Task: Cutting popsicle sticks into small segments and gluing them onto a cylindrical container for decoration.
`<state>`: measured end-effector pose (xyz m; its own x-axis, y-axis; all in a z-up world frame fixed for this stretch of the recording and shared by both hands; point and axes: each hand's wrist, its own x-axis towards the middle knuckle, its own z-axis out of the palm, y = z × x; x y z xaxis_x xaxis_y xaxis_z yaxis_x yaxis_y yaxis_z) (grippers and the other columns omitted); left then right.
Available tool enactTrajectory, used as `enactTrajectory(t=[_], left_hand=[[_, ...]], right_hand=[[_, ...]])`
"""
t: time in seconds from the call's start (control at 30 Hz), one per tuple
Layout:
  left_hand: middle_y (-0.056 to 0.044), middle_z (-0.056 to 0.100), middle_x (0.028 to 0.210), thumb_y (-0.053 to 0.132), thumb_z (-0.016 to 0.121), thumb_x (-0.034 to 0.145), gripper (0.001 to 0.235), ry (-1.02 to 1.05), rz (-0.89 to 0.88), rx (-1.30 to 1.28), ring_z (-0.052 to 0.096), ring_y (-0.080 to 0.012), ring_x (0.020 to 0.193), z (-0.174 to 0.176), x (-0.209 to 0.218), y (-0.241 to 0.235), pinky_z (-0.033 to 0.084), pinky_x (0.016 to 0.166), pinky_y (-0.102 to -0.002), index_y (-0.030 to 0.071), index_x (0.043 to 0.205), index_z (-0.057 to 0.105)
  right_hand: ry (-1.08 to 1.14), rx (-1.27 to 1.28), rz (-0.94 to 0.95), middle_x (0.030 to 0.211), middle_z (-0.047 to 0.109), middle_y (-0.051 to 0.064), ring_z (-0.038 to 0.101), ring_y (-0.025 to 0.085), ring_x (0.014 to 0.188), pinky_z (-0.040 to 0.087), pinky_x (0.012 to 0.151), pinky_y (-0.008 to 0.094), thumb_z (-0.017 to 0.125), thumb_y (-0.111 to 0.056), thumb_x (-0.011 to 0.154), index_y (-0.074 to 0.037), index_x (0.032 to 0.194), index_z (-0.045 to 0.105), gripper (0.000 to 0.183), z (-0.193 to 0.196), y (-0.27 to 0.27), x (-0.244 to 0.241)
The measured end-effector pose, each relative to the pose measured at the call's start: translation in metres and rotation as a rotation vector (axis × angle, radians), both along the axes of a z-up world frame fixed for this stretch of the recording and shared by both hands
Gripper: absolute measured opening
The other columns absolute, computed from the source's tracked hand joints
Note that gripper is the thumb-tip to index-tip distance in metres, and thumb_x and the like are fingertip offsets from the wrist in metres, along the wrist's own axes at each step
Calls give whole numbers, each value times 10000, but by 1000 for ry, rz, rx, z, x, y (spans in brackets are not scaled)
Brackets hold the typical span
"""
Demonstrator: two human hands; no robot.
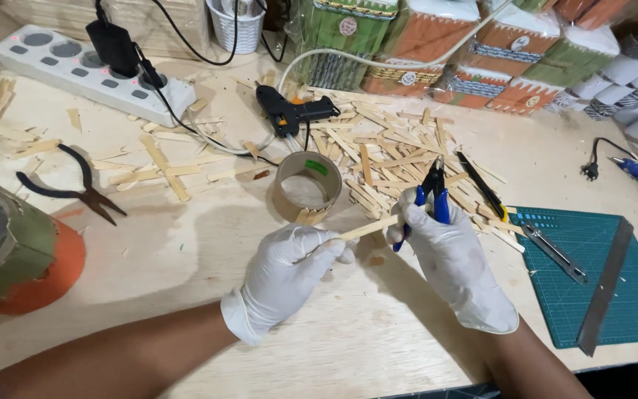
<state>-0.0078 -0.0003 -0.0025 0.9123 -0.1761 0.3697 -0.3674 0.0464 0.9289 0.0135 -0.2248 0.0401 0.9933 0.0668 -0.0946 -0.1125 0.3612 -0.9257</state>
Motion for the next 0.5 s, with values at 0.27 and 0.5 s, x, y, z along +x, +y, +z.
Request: enactTrajectory(t=[0.27,0.5], left_hand=[[-128,850,867,341,488,997,501,484,-118,-173,798,-192,850,17,11,3,630,759,-303,8,809,812],[-258,789,774,452,442,979,682,711,-359,-193,690,-254,518,22,15,9,539,491,-281,-130,960,797]], right_hand=[[-16,-45,118,788,618,72,643,227,703,552,806,437,712,-63,918,-64,999,637,111,-36,-13,2],[-155,-151,204,825,634,106,650,230,732,533,685,360,758,-49,889,-72,948,664,114,-45,-11,-1]])
